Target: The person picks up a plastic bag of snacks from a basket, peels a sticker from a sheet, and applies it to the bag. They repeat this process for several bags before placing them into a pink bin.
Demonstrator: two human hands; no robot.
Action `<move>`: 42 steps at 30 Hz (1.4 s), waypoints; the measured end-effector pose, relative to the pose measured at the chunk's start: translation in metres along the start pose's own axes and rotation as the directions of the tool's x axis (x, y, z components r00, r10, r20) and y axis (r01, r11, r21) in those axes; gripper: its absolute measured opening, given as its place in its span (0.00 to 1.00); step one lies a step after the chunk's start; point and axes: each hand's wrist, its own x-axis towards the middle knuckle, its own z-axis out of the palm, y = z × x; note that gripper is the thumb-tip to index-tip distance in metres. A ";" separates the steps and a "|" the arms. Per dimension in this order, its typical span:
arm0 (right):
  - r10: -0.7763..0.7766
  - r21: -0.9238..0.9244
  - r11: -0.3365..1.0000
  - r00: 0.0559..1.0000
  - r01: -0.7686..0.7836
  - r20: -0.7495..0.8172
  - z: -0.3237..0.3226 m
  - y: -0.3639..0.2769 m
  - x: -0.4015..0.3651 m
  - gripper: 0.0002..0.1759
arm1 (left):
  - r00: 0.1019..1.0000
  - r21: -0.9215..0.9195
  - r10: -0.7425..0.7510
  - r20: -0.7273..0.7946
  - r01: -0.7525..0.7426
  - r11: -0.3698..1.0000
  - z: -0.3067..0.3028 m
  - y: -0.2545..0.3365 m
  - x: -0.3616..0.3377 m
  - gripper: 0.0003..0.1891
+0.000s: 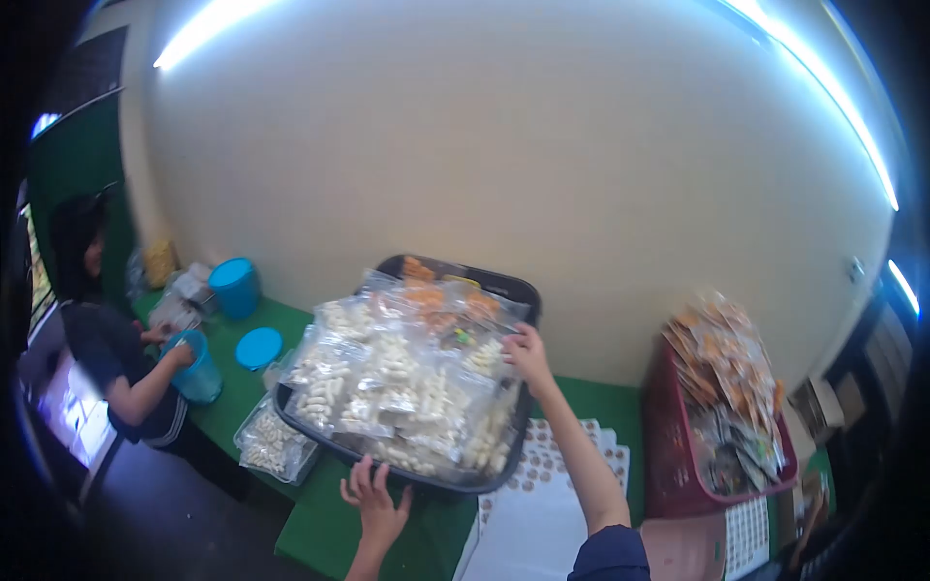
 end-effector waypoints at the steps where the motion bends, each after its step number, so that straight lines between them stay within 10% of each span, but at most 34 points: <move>1: 0.001 -0.136 0.991 0.998 -0.010 -0.066 0.008 0.004 0.022 0.31 | 1.000 0.015 0.016 0.004 -0.016 1.000 0.001 -0.004 -0.001 0.30; 10: 0.053 -0.792 0.559 0.964 -0.245 -0.261 0.014 0.089 0.108 0.39 | 0.992 0.003 -0.032 0.123 0.032 0.999 0.002 -0.001 -0.009 0.39; 11: -0.003 -0.862 0.450 0.965 -0.234 -0.264 0.020 0.079 0.101 0.37 | 0.996 -0.061 -0.042 -0.082 0.037 0.997 -0.016 0.016 0.005 0.26; 15: -0.093 -0.816 0.570 0.979 -0.099 -0.183 0.002 0.107 0.114 0.21 | 0.974 -0.198 -0.163 -0.157 0.130 0.972 0.001 0.031 0.005 0.27; 18: -0.168 -0.778 0.621 0.954 -0.094 -0.249 -0.005 0.104 0.113 0.20 | 0.994 -0.180 -0.093 -0.052 0.082 0.980 0.031 0.013 -0.008 0.46; 20: 0.106 -0.239 0.959 0.973 -0.155 -0.203 -0.012 0.103 0.117 0.16 | 0.998 -0.137 -0.066 -0.024 0.062 0.989 0.038 0.008 -0.014 0.49; 23: 0.349 0.431 0.840 0.936 -0.330 0.037 -0.014 0.090 0.114 0.09 | 0.998 -0.112 -0.048 -0.027 0.045 0.993 0.039 0.006 -0.015 0.50; 26: 0.292 0.384 0.881 0.956 -0.276 0.017 -0.013 0.092 0.116 0.10 | 0.997 -0.111 -0.025 -0.066 0.018 0.994 0.037 0.005 -0.011 0.47; 28: -0.081 -0.049 0.996 0.967 0.071 -0.242 -0.012 0.088 0.115 0.11 | 0.998 -0.107 -0.026 -0.062 0.020 0.994 0.029 0.007 -0.010 0.46; 31: -0.481 -0.149 0.872 0.763 0.466 -0.431 -0.012 0.042 0.105 0.11 | 0.999 -0.087 -0.014 -0.030 0.012 0.996 0.015 0.004 -0.006 0.42; 36: -0.564 -0.087 0.786 0.652 0.612 -0.507 -0.009 -0.104 -0.014 0.10 | 0.998 -0.092 0.042 -0.047 -0.046 0.995 0.016 -0.005 -0.007 0.39; 42: -0.547 -0.052 0.799 0.688 0.599 -0.476 -0.034 -0.121 -0.169 0.07 | 0.997 -0.151 0.052 -0.060 -0.061 0.987 0.012 0.003 -0.005 0.42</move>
